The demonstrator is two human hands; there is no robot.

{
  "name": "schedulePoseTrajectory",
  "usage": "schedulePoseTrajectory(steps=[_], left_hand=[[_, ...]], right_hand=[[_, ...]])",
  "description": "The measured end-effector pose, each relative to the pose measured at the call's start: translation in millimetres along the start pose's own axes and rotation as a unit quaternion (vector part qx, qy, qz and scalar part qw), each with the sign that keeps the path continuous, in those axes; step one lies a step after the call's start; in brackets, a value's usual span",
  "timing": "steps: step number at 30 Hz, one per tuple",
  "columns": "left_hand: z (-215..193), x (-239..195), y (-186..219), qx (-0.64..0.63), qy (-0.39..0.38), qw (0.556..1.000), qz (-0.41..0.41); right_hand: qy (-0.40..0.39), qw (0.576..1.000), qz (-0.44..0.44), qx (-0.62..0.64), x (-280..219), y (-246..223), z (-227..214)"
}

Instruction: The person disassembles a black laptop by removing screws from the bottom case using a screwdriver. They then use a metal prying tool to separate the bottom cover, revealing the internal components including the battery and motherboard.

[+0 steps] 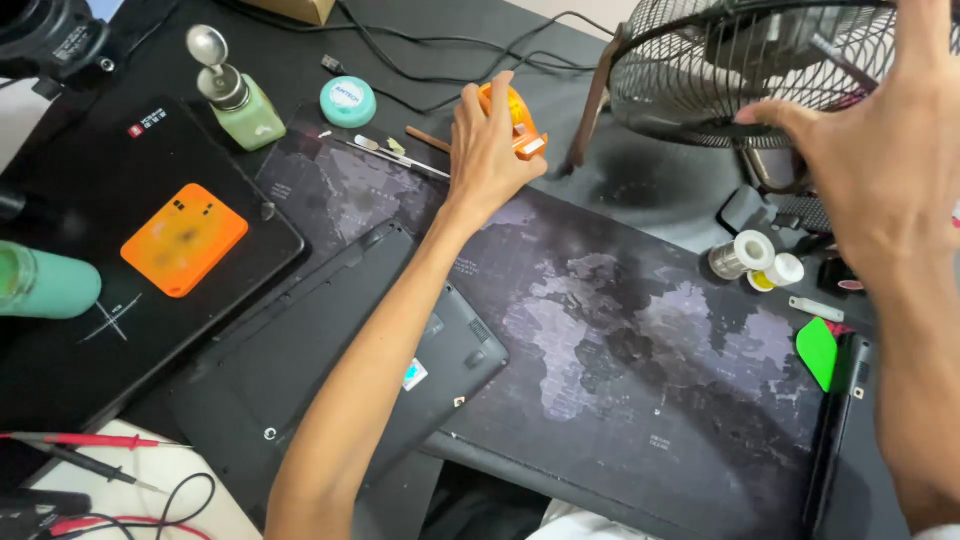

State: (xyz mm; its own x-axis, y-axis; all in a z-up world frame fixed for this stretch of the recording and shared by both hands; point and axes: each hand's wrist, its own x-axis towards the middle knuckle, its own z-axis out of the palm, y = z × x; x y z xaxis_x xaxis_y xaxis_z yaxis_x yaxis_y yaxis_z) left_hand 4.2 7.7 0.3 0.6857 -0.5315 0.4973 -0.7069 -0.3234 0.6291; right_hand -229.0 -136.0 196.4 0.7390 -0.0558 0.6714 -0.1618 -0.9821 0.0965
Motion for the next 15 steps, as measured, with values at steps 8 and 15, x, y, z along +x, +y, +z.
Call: schedulePoseTrajectory(steps=[8,15], left_hand=[[13,-13,-15,0.010,0.015,0.999,0.035],[-54,-47,17,0.011,-0.041,0.998,0.048]], right_hand=[[-0.064,0.962,0.256,0.074,0,8,36],[-0.147,0.939,0.306,0.052,-52,68,102]])
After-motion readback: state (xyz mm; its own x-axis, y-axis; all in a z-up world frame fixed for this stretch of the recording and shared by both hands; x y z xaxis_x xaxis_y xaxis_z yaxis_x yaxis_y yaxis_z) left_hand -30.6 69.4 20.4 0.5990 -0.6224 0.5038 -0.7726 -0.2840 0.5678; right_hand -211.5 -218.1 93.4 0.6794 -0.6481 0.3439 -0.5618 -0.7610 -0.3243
